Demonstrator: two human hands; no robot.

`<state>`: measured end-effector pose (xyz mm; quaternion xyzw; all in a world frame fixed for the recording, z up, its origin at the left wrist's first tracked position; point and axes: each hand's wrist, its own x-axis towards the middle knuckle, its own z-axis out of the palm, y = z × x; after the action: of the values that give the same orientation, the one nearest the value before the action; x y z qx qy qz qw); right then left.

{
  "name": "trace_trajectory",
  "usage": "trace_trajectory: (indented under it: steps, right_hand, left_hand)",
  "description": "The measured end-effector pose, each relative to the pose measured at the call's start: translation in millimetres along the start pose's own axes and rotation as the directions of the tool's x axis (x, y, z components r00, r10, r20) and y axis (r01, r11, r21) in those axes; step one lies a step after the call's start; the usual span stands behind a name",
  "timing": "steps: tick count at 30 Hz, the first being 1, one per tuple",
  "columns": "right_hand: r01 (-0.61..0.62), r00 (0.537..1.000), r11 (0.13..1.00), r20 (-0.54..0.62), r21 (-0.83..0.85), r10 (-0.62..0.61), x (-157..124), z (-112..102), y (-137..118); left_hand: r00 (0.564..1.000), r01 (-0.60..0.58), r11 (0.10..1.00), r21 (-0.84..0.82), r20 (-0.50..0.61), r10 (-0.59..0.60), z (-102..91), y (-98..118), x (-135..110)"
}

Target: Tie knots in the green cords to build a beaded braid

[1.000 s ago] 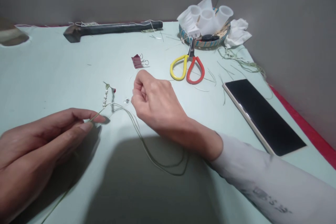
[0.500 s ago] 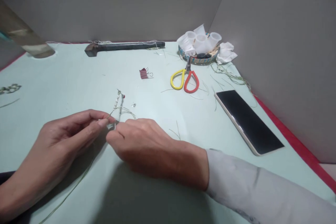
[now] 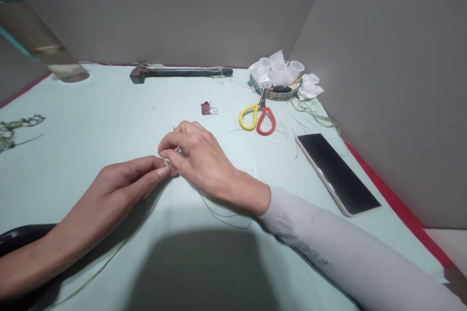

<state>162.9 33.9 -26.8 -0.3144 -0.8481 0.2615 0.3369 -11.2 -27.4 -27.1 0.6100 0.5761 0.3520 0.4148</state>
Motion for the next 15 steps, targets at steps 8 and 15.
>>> trace_trajectory:
  steps: [8, 15]
  right_hand:
    - [0.020, 0.999, 0.998, -0.030, -0.059, -0.022, 2, 11, 7]
    - [0.172, 0.985, 0.979, 0.053, -0.109, -0.167, -5, 8, 11]
  left_hand:
    - [0.996, 0.089, 0.996, 0.012, 0.019, -0.089, 0.7, -3, 2]
    - [0.989, 0.148, 0.987, 0.054, -0.001, -0.148, 2.7, -1, -2]
